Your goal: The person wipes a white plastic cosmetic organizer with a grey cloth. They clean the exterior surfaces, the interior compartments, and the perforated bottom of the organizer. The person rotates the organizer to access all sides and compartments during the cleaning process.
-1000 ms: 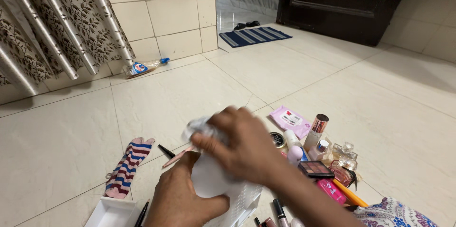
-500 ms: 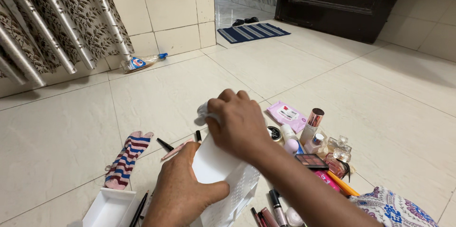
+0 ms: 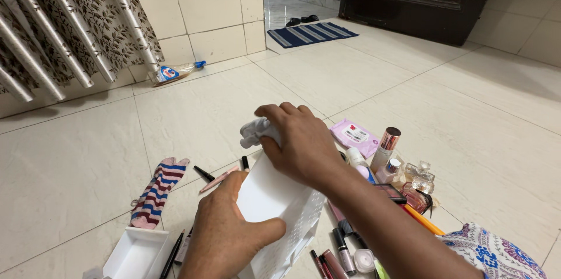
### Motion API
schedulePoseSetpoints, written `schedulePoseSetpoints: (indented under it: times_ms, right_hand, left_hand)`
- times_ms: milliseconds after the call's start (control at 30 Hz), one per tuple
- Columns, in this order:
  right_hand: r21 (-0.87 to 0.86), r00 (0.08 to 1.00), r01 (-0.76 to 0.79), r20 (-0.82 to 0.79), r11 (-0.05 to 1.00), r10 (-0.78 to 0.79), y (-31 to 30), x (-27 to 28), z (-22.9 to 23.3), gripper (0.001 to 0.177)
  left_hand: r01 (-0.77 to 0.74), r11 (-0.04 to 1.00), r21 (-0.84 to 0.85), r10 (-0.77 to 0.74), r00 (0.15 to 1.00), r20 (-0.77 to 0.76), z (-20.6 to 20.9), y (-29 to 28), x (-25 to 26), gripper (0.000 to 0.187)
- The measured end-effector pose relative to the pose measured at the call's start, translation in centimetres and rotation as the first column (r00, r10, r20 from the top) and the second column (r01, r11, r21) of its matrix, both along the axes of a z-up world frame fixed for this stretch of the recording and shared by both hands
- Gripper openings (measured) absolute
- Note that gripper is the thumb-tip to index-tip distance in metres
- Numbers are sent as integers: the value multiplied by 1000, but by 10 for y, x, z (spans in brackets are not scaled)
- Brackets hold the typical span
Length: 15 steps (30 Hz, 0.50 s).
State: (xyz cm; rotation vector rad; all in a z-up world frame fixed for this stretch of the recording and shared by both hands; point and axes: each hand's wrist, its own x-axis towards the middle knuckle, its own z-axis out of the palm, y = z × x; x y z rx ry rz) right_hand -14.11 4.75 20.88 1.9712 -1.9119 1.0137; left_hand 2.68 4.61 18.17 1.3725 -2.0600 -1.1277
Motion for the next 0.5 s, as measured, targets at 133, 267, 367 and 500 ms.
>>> schedulePoseSetpoints:
  times_ms: [133,267,367,500]
  right_hand:
    - [131,1000,7,-25,991,-4,12,17,-4,27]
    - [57,979,-202,27,978,201,45,29,-13,26]
    - [71,980,-192,73,979,187,37,11,-12,25]
    - [-1,995,-102,5,995,102,10,-12,-4,21]
  left_hand:
    - [8,1000,11,-7,999,-53,1,1,-2,71]
    - [-13,998,61,17,998,-59,4,2,-2,82]
    - [3,999,41,-1,999,-49,-4,2,1,73]
    - [190,982,-7,-189,968,-164,-19,-9,13,85]
